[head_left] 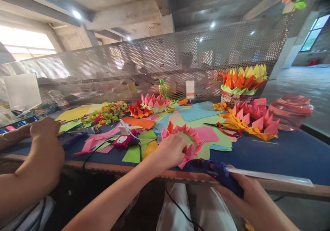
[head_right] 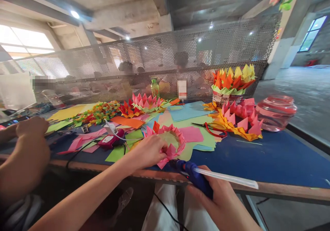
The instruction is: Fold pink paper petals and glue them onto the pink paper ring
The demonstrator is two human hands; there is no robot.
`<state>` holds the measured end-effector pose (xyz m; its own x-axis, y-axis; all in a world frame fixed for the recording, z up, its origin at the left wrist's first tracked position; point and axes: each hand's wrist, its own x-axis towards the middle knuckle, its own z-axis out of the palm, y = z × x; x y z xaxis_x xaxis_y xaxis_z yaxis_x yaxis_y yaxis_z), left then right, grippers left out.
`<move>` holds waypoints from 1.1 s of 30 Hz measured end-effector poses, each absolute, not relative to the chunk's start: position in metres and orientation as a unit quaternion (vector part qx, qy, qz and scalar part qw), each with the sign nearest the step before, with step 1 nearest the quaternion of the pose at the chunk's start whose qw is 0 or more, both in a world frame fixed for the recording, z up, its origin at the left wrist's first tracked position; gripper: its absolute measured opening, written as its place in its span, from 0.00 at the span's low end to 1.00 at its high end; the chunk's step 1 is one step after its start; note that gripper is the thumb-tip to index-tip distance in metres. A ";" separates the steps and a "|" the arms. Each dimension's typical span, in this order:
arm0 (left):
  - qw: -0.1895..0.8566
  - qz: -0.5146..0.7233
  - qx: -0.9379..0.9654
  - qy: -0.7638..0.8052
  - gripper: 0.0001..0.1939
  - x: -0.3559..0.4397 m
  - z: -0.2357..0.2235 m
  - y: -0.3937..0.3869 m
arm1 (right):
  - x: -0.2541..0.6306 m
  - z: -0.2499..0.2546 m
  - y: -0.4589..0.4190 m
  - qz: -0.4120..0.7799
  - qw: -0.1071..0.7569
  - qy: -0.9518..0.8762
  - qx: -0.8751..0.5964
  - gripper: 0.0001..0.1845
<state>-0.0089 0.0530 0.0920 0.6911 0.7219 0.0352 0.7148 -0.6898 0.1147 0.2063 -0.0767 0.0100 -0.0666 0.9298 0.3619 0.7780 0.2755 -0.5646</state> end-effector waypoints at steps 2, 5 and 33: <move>0.046 0.041 0.918 0.391 0.08 -0.009 0.092 0.053 | 0.206 0.013 -0.074 0.108 0.334 -0.724 -0.593 0.17; 0.048 0.046 0.919 0.389 0.08 -0.010 0.092 0.053 | 0.204 0.016 -0.069 0.096 0.331 -0.717 -0.606 0.18; 0.082 0.014 0.915 0.394 0.07 -0.005 0.107 0.050 | 0.215 -0.006 -0.074 0.023 0.245 -0.776 -0.581 0.18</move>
<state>-0.0050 0.0505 0.1074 0.6885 0.7242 -0.0395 0.7198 -0.6755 0.1600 0.2147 -0.0740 -0.0061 -0.2039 0.9129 0.3536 0.8904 0.3231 -0.3206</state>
